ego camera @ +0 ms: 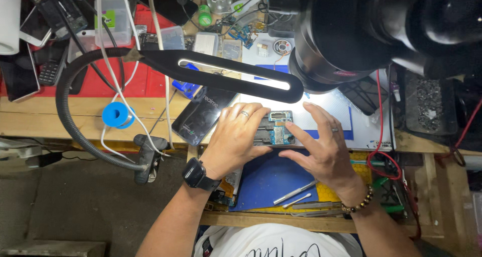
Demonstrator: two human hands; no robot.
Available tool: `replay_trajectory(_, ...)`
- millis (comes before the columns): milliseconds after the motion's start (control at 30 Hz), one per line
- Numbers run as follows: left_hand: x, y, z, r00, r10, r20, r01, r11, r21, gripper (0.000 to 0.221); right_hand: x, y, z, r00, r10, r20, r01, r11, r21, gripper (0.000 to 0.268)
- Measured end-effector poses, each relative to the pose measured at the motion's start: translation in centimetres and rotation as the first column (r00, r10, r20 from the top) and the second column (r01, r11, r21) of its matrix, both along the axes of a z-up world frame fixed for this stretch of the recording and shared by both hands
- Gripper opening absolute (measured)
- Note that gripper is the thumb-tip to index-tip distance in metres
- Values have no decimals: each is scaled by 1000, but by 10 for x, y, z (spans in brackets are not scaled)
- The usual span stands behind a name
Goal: The person assembles a mobile phone by placing a circuit board onto the chassis, connecting internal cables with a tool, and using a heat gun on the components.
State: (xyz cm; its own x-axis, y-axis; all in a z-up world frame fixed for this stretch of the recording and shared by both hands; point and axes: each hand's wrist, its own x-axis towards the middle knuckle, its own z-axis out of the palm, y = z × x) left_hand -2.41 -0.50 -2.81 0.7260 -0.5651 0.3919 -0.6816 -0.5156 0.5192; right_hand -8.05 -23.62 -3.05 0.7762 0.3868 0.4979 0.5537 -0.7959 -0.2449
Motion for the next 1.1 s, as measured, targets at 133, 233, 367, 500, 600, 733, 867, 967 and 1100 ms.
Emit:
replay_trajectory(133,0,-1,-1,1000,0,-1,0,1000,0,83,-1,3,-1,1000,-7,-10,7,1000,-6,69)
replay_trajectory(233,1,0,-1,1000,-1,5,1,1000,-3,82,-5,0,2,998,-57,18,58,998,-1,69)
replay_trajectory(367,2,-2,-3,1000,0,25,0,1000,-7,81,-5,0,0,998,-63,27,63,998,-4,71)
replay_trajectory(500,1,2,-6,999,-14,36,14,1000,2,82,-12,-1,-2,996,-88,-21,89,995,43,76)
replay_trajectory(600,5,5,0,997,-61,36,60,998,36,82,-11,-2,1,997,-57,-55,63,991,114,89)
replay_trajectory(733,12,3,4,986,-142,90,143,990,-12,78,-8,1,4,992,-20,-125,43,983,177,93)
replay_trajectory(867,31,-1,8,957,-267,116,275,959,-63,80,-5,10,10,989,-37,-146,58,988,141,89)
replay_trajectory(967,40,-4,10,940,-327,101,331,944,-20,80,-4,17,10,992,-81,-96,86,995,57,90)
replay_trajectory(1100,50,-2,9,928,-370,37,370,929,8,81,-7,24,0,988,-147,-53,152,983,103,90)
